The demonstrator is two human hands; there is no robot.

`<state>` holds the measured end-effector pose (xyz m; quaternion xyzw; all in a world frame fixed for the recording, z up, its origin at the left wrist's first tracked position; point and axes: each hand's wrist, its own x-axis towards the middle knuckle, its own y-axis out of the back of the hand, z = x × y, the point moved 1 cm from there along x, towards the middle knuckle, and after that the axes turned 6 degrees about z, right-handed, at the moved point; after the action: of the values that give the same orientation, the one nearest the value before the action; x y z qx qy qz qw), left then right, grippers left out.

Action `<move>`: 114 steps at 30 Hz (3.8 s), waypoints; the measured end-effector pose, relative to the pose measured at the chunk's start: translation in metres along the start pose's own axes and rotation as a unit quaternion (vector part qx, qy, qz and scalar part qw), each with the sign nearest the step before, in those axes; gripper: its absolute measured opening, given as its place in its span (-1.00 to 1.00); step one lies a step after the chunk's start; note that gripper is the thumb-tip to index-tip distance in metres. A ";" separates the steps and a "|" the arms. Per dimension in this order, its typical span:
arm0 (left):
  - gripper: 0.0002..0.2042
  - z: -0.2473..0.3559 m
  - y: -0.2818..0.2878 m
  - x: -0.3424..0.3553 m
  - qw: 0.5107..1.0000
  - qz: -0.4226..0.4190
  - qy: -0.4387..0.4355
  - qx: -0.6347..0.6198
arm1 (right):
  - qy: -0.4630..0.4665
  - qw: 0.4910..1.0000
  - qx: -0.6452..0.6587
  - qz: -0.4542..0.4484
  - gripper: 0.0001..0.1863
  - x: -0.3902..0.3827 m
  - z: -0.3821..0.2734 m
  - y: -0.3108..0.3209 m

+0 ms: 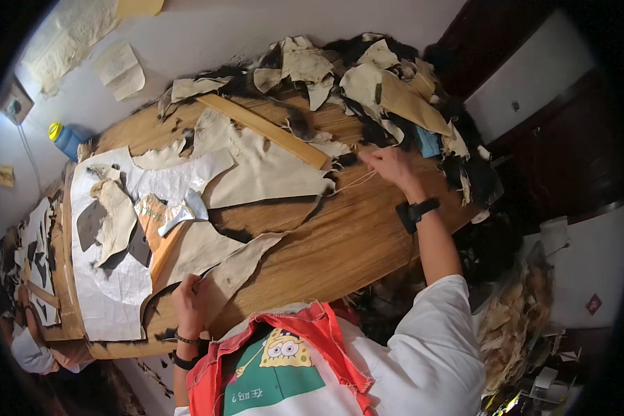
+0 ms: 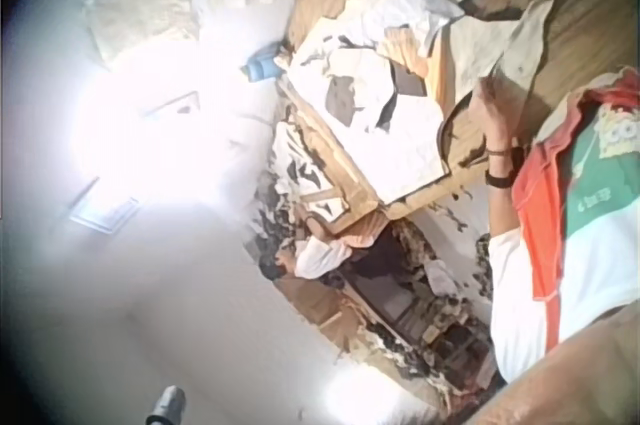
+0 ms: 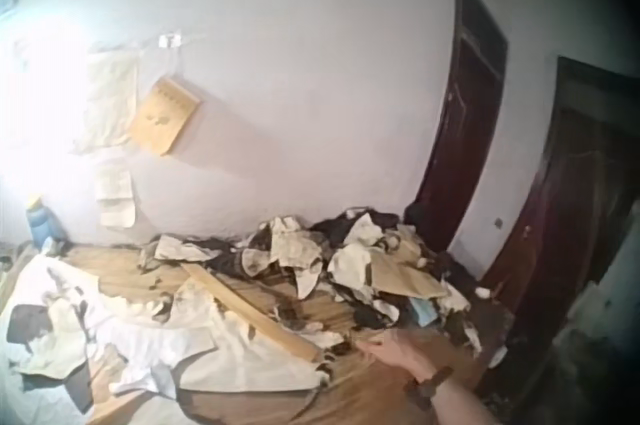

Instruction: Cutting and trimming fur-lined leather panels to fit paper patterns on a workshop table.

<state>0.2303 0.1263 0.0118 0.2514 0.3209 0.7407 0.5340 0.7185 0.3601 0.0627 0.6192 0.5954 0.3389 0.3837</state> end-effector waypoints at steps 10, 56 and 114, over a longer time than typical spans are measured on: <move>-0.85 -0.007 0.022 -0.008 0.999 -0.015 0.040 0.012 | 0.108 0.933 -0.287 0.189 -0.53 0.005 0.082 0.031; -0.79 0.180 -0.170 0.013 0.932 -0.149 0.128 -0.305 | 0.038 0.817 0.481 -0.317 -0.73 -0.059 0.002 -0.070; -0.87 0.202 -0.175 0.001 0.917 -0.272 -0.001 -0.290 | -0.169 0.674 0.689 -0.207 -0.86 -0.109 -0.018 -0.085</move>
<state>0.4850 0.2080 0.0167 -0.0112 0.1476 0.6273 0.7646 0.6557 0.2528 0.0001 0.6155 0.6981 -0.3657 0.0024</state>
